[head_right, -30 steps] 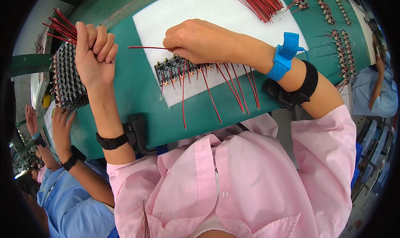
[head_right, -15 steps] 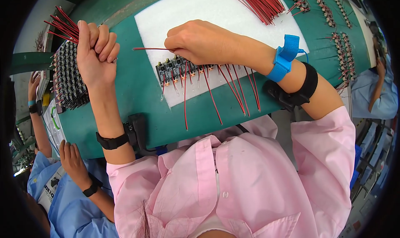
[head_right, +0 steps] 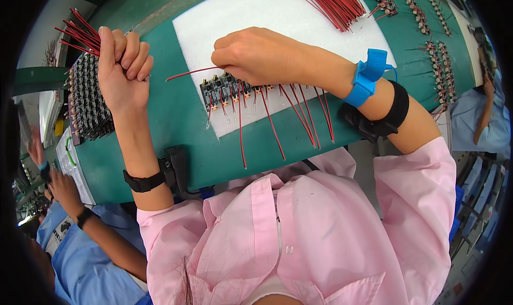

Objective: Assembling wiring harnesses by inserting red wires into specific slots on connectors on an assembly line.

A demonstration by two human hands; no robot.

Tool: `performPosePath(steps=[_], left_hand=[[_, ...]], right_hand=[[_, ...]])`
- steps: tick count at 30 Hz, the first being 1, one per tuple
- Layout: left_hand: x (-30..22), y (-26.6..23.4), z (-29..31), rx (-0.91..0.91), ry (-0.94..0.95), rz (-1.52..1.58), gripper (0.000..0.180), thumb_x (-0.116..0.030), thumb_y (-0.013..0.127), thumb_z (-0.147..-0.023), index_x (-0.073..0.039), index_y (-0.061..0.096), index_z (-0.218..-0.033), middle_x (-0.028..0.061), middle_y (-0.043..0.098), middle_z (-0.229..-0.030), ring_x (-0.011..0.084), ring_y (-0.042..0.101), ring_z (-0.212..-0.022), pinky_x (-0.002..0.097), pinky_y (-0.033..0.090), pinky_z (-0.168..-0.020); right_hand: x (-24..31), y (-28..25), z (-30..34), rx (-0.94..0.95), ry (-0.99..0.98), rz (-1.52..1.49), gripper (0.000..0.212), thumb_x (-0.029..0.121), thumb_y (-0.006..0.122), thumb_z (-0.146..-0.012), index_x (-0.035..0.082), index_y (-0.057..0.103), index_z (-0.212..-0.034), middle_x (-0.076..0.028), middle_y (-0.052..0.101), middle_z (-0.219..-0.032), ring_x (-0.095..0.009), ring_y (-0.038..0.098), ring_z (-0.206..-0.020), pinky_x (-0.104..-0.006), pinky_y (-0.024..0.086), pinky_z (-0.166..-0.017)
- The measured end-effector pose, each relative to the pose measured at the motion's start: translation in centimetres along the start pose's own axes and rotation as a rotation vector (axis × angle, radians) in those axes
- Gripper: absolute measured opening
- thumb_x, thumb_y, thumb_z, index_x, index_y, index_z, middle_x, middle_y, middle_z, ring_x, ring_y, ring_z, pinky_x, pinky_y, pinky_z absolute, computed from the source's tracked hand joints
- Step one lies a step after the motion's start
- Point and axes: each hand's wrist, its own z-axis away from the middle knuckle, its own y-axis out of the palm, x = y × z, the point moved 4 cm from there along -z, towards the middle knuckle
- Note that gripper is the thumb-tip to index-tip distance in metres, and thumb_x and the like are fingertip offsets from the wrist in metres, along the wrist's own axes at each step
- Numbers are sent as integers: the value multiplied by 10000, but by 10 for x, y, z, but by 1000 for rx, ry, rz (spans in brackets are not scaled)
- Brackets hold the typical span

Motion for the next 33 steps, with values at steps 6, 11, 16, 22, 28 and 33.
performPosePath(steps=[6,11,16,22,28,33], left_hand=[[-1,-1,0,-42,7,-11,441,-346,395,-864,-128,230,-519,-33,219,-461,48,175,-380,193,140,-338],[-1,-1,-1,-35,15,-22,442,-356,404,-859,-133,232,-517,-35,221,-460,48,179,-379,194,142,-338],[0,1,1,-25,17,-28,409,-325,361,-880,-126,238,-544,-36,223,-476,45,157,-388,187,142,-337],[-2,4,3,-17,17,-20,392,-310,335,-891,-122,245,-559,-37,228,-480,41,149,-387,180,144,-333],[-3,5,3,5,30,-18,388,-309,331,-893,-121,250,-563,-36,228,-480,40,154,-385,179,151,-327],[-2,5,4,26,38,-10,386,-308,331,-892,-121,252,-564,-35,232,-480,40,157,-384,178,157,-324]], right_hand=[[-2,-1,-4,57,72,-69,23,7,491,-674,-9,483,-659,-112,496,-658,-275,517,-645,-355,414,-587],[-6,0,-4,79,95,-117,74,0,550,-678,-15,489,-717,-114,499,-694,-265,505,-620,-312,423,-549],[-5,0,-4,50,120,-156,71,0,550,-682,-19,495,-722,-113,509,-694,-250,513,-616,-302,433,-544],[-4,0,-4,63,133,-143,71,-2,553,-683,-21,499,-724,-109,513,-689,-244,519,-621,-297,438,-545],[-5,1,-4,51,123,-129,69,-5,555,-682,-22,505,-726,-107,515,-691,-244,522,-625,-300,437,-541],[-3,1,-4,30,100,-116,69,-2,558,-682,-23,510,-727,-110,516,-689,-247,521,-623,-302,435,-534]])
